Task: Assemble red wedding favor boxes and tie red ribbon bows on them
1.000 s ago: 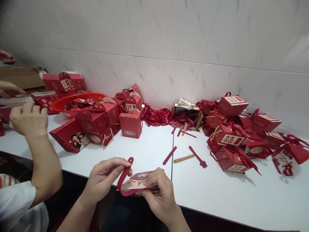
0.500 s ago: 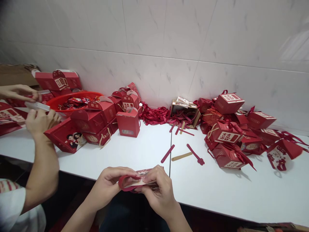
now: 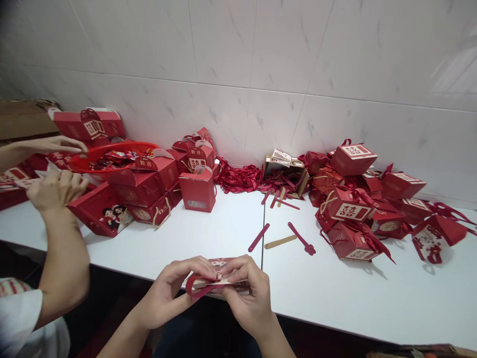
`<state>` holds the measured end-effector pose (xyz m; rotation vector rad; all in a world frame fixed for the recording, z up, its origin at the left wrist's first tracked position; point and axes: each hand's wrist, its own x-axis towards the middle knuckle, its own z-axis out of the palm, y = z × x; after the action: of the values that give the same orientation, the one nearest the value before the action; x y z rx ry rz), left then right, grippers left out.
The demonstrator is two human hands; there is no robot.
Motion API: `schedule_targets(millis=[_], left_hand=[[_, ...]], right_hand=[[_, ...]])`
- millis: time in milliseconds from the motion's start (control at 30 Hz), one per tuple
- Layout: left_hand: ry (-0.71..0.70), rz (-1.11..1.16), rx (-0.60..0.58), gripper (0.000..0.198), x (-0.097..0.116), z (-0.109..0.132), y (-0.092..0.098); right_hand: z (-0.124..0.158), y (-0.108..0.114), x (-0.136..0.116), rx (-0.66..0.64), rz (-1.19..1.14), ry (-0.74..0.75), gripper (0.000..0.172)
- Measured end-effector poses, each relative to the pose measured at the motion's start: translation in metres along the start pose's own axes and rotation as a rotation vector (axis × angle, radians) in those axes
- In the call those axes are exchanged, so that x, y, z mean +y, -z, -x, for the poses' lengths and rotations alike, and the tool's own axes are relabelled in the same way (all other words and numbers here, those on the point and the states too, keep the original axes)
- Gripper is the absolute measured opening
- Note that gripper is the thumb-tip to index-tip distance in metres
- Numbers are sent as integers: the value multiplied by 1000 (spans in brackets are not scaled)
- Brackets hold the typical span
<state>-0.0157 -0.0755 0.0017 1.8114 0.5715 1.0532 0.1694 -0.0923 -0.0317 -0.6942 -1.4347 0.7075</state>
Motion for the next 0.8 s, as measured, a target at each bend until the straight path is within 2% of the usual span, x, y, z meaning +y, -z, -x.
schedule_targets(millis=[233, 367, 600, 800], left_hand=[[-148, -82, 76, 18, -22, 2, -6], [-273, -140, 61, 23, -25, 3, -5], [-269, -126, 84, 20, -25, 6, -9], [-320, -191, 100, 22, -28, 10, -8]], right_hand=[[-1, -2, 1, -16, 16, 62, 27], [-2, -2, -2, -53, -10, 62, 26], [-2, 0, -3, -67, 31, 143, 25], [-2, -2, -2, -80, 4, 112, 27]])
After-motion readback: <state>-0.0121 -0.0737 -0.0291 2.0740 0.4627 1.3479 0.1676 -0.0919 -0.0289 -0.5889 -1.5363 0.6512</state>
